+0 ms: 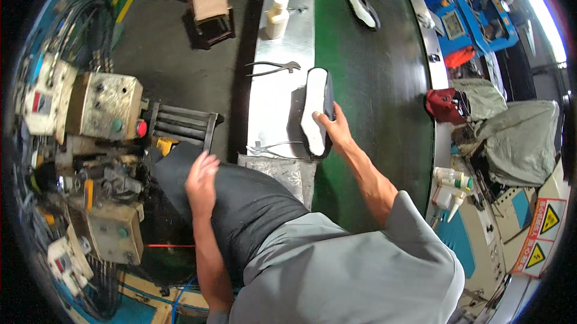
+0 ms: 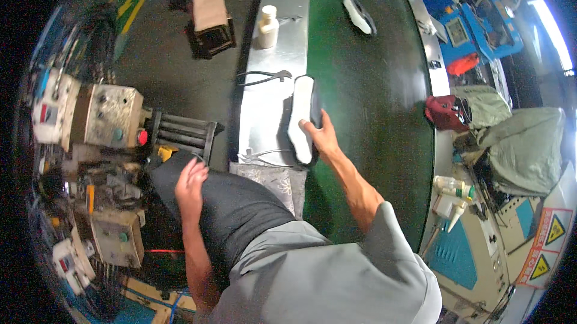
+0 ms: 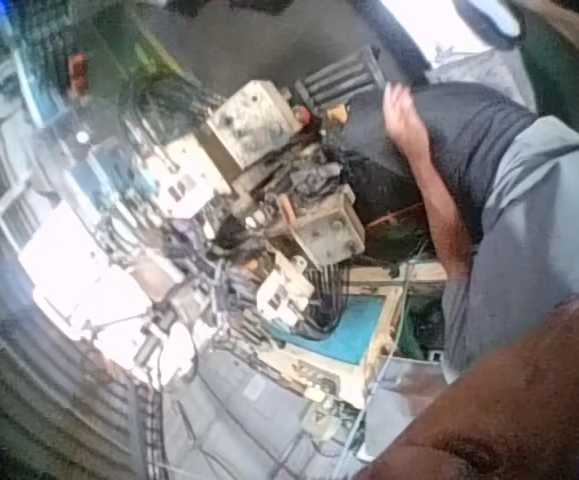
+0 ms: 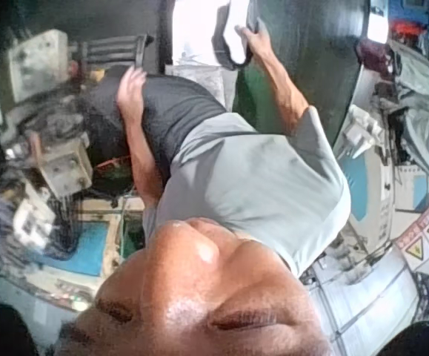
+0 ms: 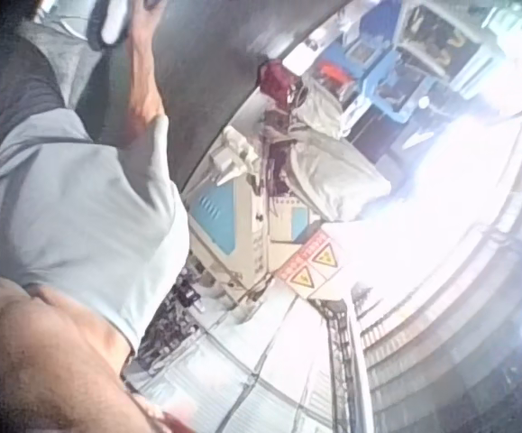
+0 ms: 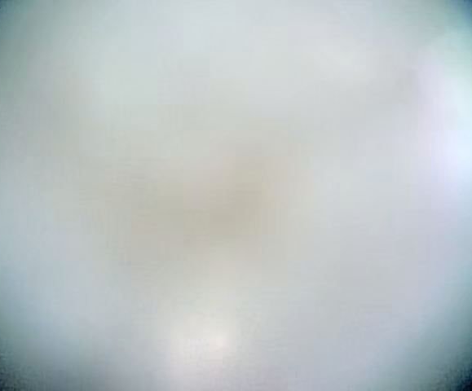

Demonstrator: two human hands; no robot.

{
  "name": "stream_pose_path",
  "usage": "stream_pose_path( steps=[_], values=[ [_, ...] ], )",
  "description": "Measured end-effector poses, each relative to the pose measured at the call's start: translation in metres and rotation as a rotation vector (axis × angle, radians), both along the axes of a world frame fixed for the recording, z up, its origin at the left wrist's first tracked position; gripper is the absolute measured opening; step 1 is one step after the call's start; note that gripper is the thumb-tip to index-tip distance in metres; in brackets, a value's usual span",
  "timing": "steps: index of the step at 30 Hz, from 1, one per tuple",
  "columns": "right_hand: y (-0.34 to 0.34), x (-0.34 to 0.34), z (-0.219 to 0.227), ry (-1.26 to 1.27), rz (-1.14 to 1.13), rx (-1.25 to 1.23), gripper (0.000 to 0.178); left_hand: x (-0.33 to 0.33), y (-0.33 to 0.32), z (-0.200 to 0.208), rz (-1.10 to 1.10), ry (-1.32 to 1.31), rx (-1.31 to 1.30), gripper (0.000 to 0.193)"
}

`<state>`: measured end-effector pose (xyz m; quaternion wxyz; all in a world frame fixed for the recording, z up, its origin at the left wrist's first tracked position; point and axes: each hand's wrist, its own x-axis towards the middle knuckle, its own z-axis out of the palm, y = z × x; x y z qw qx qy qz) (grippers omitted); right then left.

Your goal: The person operates a shoe lasting machine, picks up shoes on lasts from the conveyor belt, adjusts the uppers around the lasts by hand, and places them into the machine for shaping.

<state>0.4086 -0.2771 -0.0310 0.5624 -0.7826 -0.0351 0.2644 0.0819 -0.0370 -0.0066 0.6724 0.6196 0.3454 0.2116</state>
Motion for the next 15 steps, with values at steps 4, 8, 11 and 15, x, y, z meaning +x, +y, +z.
stream_pose_path(
  steps=[4,8,11,15],
  values=[
    [0.074,-0.08,0.051,0.218,0.351,0.307,0.092,0.047,-0.024,0.041,-0.032,-0.213,-0.156,0.068],
    [0.141,-0.156,0.082,0.021,0.74,0.271,0.085,0.02,-0.023,0.059,0.209,-0.227,-0.012,0.058],
    [0.169,-0.191,0.091,-0.11,0.958,0.175,0.073,-0.033,-0.026,0.039,0.437,-0.345,-0.061,0.051],
    [0.177,-0.21,0.09,-0.256,1.24,0.139,0.056,-0.083,-0.051,0.036,0.563,-0.384,-0.125,0.051]
  ],
)
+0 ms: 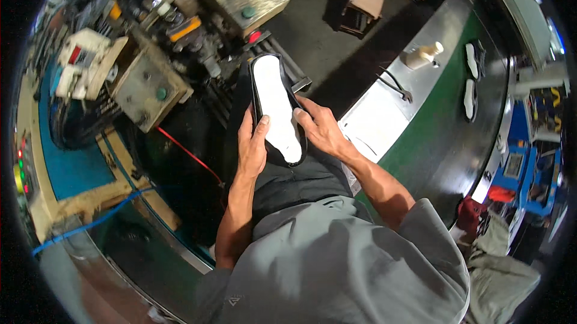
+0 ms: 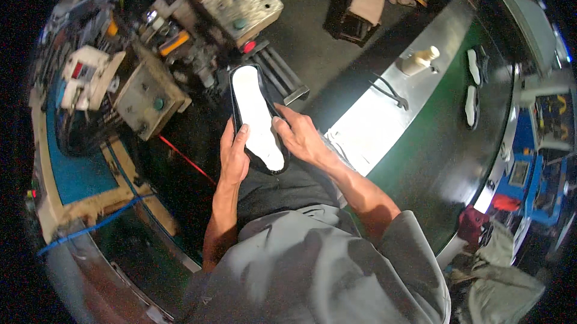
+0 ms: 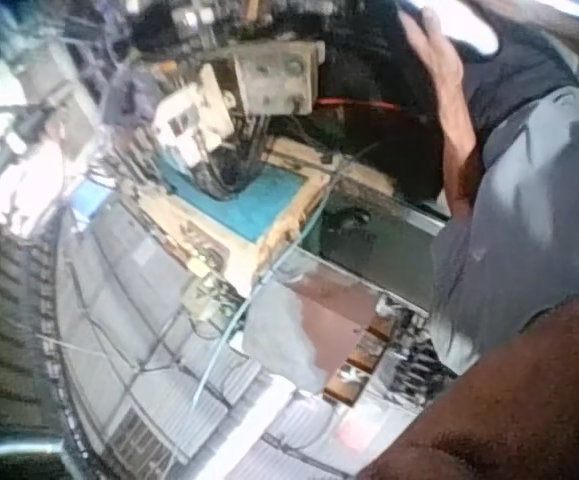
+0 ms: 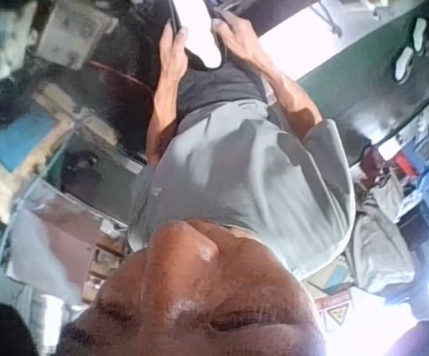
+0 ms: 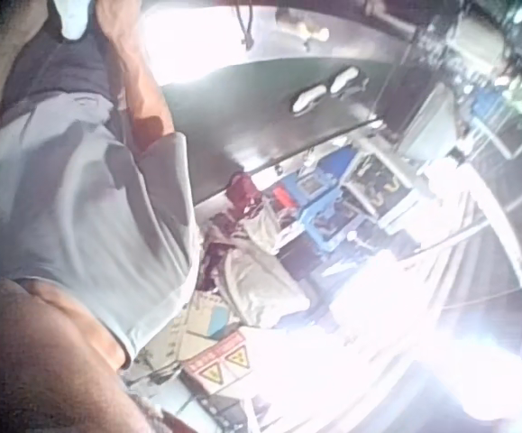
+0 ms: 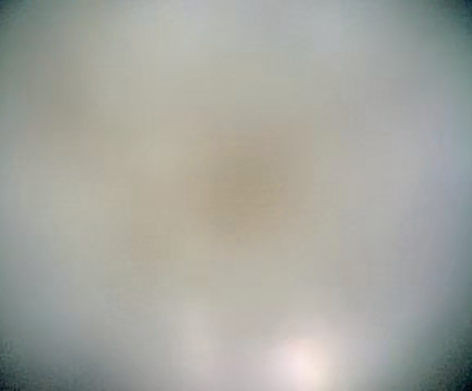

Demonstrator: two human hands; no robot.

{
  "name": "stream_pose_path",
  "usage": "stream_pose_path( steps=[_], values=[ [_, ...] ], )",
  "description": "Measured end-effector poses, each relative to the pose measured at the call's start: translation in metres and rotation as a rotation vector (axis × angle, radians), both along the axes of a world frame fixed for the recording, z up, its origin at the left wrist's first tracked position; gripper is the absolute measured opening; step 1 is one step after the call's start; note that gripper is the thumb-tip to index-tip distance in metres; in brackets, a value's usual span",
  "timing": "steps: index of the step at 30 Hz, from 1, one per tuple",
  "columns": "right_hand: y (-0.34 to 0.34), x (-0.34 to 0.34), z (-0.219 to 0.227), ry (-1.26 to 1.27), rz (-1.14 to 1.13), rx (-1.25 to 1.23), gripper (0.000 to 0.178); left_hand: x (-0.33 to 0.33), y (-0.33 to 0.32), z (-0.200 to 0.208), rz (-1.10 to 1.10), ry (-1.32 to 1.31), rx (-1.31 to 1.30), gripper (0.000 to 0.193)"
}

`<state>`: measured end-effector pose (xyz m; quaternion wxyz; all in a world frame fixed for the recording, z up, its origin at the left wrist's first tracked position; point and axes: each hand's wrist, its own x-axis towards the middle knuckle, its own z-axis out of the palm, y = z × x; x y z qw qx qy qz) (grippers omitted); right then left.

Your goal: The person operates a shoe lasting machine, picks up shoes on lasts from the conveyor belt, adjusts the uppers around the lasts by hand, and places them into the machine for shaping.

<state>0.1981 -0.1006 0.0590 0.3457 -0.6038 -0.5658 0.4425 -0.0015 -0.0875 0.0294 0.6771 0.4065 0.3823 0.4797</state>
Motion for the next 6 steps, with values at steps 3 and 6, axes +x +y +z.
stream_pose_path(
  steps=[3,6],
  values=[
    [0.0,0.0,0.008,0.033,0.183,-0.093,0.054,-0.018,-0.023,-0.006,0.044,-0.143,-0.12,0.057],
    [-0.006,0.001,-0.005,-0.054,0.304,-0.122,0.052,-0.033,-0.041,-0.019,0.004,-0.303,-0.217,0.059]
  ],
)
